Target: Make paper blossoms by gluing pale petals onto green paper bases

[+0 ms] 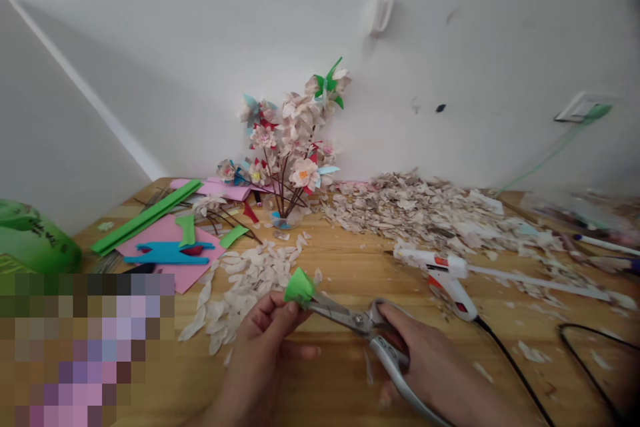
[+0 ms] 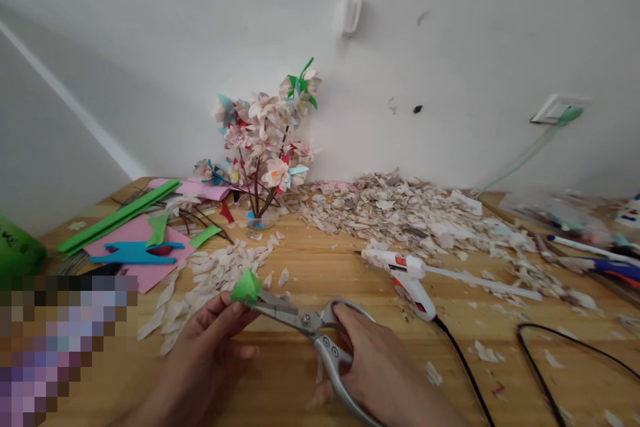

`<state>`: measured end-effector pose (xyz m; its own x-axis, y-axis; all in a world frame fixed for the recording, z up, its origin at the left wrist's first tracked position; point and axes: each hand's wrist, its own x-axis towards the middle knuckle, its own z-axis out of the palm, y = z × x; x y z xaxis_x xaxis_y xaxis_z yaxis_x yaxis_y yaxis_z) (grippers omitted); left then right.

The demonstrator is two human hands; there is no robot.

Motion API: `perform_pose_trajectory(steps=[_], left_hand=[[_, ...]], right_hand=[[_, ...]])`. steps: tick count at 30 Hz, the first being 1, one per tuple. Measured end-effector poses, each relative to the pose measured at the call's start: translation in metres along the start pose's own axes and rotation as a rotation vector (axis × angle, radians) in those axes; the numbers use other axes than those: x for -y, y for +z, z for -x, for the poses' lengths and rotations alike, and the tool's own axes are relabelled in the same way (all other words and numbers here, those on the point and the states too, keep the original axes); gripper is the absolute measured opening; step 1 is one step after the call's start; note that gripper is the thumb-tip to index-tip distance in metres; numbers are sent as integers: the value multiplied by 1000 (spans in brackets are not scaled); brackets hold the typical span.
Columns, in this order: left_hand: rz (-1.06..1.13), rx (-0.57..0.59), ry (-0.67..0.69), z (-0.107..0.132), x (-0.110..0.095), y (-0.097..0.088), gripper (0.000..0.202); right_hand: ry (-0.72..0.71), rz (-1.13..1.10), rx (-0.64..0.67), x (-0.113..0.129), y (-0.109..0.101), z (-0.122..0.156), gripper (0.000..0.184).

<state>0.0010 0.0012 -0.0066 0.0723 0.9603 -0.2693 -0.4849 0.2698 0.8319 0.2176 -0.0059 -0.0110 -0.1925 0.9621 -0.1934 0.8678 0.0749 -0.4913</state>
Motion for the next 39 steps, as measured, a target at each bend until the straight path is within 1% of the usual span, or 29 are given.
perform_pose_trajectory(steps=[3, 9, 14, 20, 30, 35, 39], left_hand=[[8, 3, 1, 0, 0, 0, 18], [-6, 8, -13, 2, 1, 2, 20], [1, 4, -23, 2, 2, 0, 20], [4, 14, -32, 0, 2, -2, 18], [-2, 22, -29, 1, 2, 0, 15], [-14, 17, -27, 0, 2, -2, 16], [-16, -1, -19, 1, 2, -1, 19]], right_hand=[[-5, -1, 2, 1, 0, 0, 58], [20, -10, 21, 4, 0, -2, 56], [28, -18, 13, 4, 0, -2, 60], [17, -22, 11, 5, -1, 1, 52], [8, -28, 29, 9, -1, 2, 43], [-7, -13, 26, 6, 0, 1, 43], [-8, -19, 34, 5, 0, 0, 48]])
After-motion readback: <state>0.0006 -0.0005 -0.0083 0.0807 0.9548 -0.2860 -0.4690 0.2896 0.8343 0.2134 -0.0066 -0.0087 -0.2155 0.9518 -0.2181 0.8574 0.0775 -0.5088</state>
